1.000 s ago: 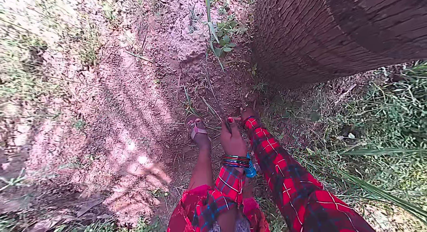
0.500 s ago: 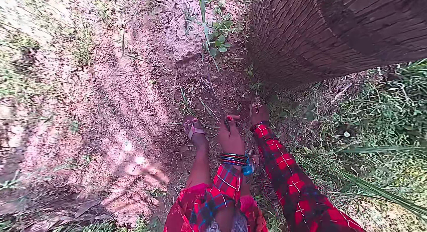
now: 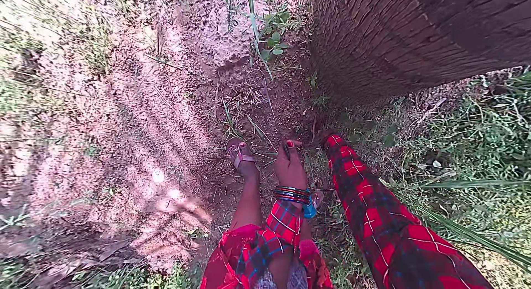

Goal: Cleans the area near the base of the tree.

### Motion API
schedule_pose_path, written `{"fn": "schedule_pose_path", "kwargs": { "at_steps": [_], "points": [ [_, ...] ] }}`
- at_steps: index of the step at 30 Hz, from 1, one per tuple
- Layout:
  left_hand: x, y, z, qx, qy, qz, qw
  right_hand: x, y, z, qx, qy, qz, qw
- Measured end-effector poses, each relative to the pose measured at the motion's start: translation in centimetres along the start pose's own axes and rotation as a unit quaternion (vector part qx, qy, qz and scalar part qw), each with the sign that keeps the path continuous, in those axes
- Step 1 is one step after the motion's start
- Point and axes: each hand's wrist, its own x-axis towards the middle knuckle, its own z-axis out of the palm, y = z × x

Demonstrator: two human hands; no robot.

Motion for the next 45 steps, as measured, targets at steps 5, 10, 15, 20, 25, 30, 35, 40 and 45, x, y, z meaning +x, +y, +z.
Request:
{"fn": "schedule_pose_path", "kwargs": {
  "at_steps": [5,10,15,20,25,30,35,40,45],
  "points": [
    [0.0,-0.3,0.2,0.003,-0.003,0.001,1.000,2.4,3.0,-0.5,0.109,0.005,-0.038,0.993],
    [-0.2,-0.4,0.3,-0.013,-0.006,0.003,1.000,3.9,4.4,-0.3,0.165,0.011,-0.047,0.985],
    [-0.4,-1.0,0.7,-0.020,-0.011,0.012,1.000,2.1,2.9,-0.3,0.004,0.028,-0.071,0.997],
    [-0.5,-0.9,0.7,-0.001,-0.025,0.006,1.000,-4.4,1.8,0.3,0.052,0.057,-0.125,0.989],
    [-0.7,0.1,0.5,0.005,-0.020,0.011,1.000,-13.3,3.2,0.3,-0.031,0.079,-0.194,0.977],
    [-0.6,0.0,0.2,-0.011,-0.023,0.011,1.000,-7.3,1.6,-1.0,-0.210,0.136,-0.240,0.938],
    [-0.8,0.2,-0.3,-0.039,-0.030,-0.008,0.999,-1.1,-0.1,-2.5,-0.321,0.155,-0.214,0.910],
    [-0.2,0.1,-0.9,-0.035,-0.028,0.004,0.999,2.0,-0.9,-3.2,-0.282,0.185,-0.135,0.932],
    [0.1,0.6,-1.7,-0.026,-0.024,-0.013,0.999,0.9,-2.9,-3.3,-0.228,0.159,-0.056,0.959]
  ]
}}
